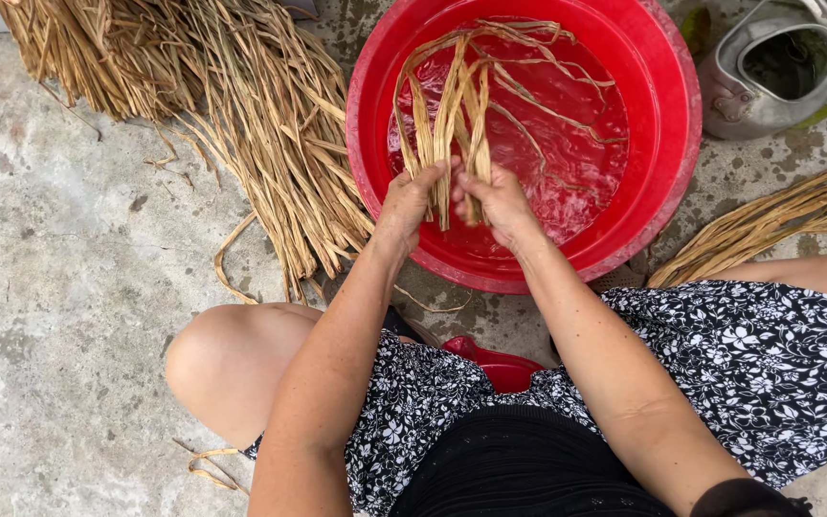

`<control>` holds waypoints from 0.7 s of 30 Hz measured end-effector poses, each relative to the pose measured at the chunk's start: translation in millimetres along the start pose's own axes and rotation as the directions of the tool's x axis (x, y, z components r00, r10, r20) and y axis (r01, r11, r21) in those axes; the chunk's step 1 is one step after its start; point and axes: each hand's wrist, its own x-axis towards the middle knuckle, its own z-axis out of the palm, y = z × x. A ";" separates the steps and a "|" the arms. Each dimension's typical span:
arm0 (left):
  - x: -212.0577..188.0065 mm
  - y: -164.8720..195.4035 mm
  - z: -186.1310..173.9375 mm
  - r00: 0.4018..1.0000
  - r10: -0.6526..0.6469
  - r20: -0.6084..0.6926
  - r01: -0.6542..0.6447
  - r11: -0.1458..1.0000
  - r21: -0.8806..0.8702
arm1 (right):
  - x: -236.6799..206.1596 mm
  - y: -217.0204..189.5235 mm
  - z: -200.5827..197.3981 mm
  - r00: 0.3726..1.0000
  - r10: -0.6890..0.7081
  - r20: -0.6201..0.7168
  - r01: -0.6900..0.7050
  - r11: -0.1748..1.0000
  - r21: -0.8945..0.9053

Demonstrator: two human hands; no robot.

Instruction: The person sits on the ground in front of a red basin of water and washes bundles of dried leaf strips. They dip each bundle in the water, rub and squeeze the strips with both hands, then set the washed bundle aside and take the next one from the pile.

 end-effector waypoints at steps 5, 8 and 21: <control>-0.9 -1.6 1.1 0.997 -0.012 -0.074 0.017 0.998 0.060 | -4.0 -5.1 -1.1 0.998 0.042 0.039 -0.043 0.999 0.011; 3.4 -5.0 -1.5 0.992 0.054 -0.115 -0.031 0.981 0.192 | -7.1 -9.7 3.2 0.999 0.048 0.023 -0.049 0.998 0.033; 13.5 -78.9 -8.4 1.000 -0.001 -0.020 -0.007 0.922 -0.386 | -27.4 34.7 78.6 0.944 -0.299 -0.142 0.241 0.915 -0.325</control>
